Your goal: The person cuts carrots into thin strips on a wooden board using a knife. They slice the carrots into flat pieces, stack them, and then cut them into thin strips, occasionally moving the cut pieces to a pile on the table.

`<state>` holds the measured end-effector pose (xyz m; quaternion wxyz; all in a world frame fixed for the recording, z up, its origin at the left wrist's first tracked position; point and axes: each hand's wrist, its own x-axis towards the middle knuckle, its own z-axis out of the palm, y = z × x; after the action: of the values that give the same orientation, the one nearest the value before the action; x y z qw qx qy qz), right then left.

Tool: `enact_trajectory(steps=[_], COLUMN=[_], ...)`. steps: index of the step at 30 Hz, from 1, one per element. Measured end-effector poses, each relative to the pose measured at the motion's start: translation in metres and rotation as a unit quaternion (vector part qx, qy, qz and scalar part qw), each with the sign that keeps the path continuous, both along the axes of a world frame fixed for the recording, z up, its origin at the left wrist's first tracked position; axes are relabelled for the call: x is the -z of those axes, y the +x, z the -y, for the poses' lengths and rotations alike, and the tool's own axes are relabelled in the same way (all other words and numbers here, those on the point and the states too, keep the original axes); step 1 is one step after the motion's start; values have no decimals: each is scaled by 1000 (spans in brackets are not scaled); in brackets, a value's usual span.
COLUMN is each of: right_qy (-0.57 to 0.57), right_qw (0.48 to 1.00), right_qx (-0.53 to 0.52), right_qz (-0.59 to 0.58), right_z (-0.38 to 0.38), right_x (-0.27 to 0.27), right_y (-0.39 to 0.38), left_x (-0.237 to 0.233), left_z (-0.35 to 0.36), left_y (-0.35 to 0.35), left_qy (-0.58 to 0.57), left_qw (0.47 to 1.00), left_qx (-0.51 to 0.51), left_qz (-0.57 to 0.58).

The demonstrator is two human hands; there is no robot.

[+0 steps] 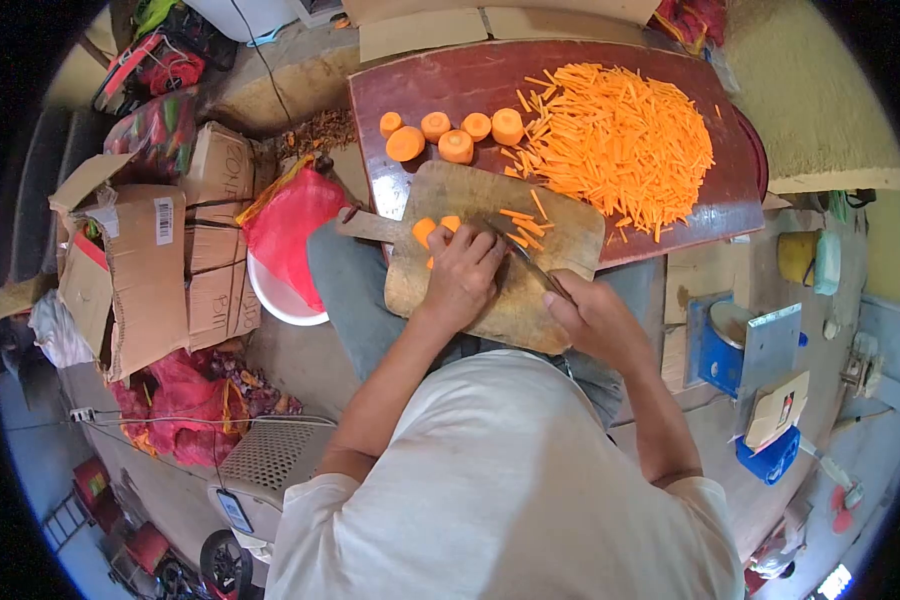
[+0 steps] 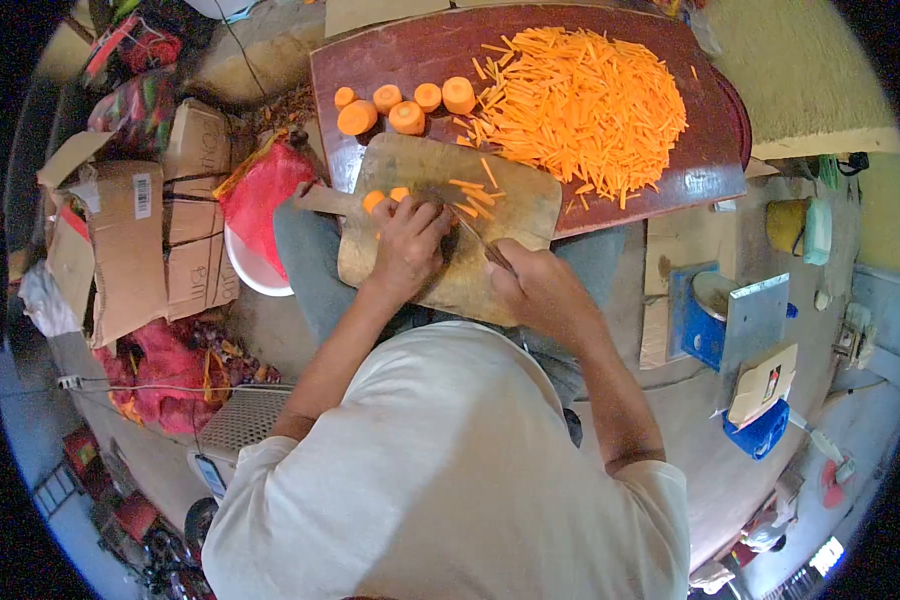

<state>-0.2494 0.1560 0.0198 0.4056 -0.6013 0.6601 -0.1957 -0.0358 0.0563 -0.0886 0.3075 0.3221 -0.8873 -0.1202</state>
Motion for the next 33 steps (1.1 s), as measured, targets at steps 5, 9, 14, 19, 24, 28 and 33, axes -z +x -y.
enact_trajectory(steps=[5, 9, 14, 19, 24, 28, 33], right_qy=[-7, -19, -12, -16, 33, 29, 12], right_qw=[1000, 999, 999, 997, 998, 999, 999], right_qx=[1, 12, 27, 65, 47, 28, 44], right_qz=[18, 28, 28, 46, 8, -9, -14], right_z=[8, 2, 6, -4, -19, -21, -15], right_x=[11, 12, 11, 3, -15, -14, -3], right_y=[0, 2, 3, 3, 9, 12, 8], left_x=[1, 1, 5, 1, -11, -9, -5], left_z=[2, 1, 3, -2, 2, 2, -1], left_y=[-1, 1, -2, 8, 26, 28, 26], left_qy=[-5, 4, -1, 32, 78, 64, 46], left_qw=[1000, 1000, 1000, 998, 995, 997, 998], left_qx=[5, 0, -5, -40, -29, 20, 21], left_qz=[-10, -10, -24, -44, -53, -39, -29])
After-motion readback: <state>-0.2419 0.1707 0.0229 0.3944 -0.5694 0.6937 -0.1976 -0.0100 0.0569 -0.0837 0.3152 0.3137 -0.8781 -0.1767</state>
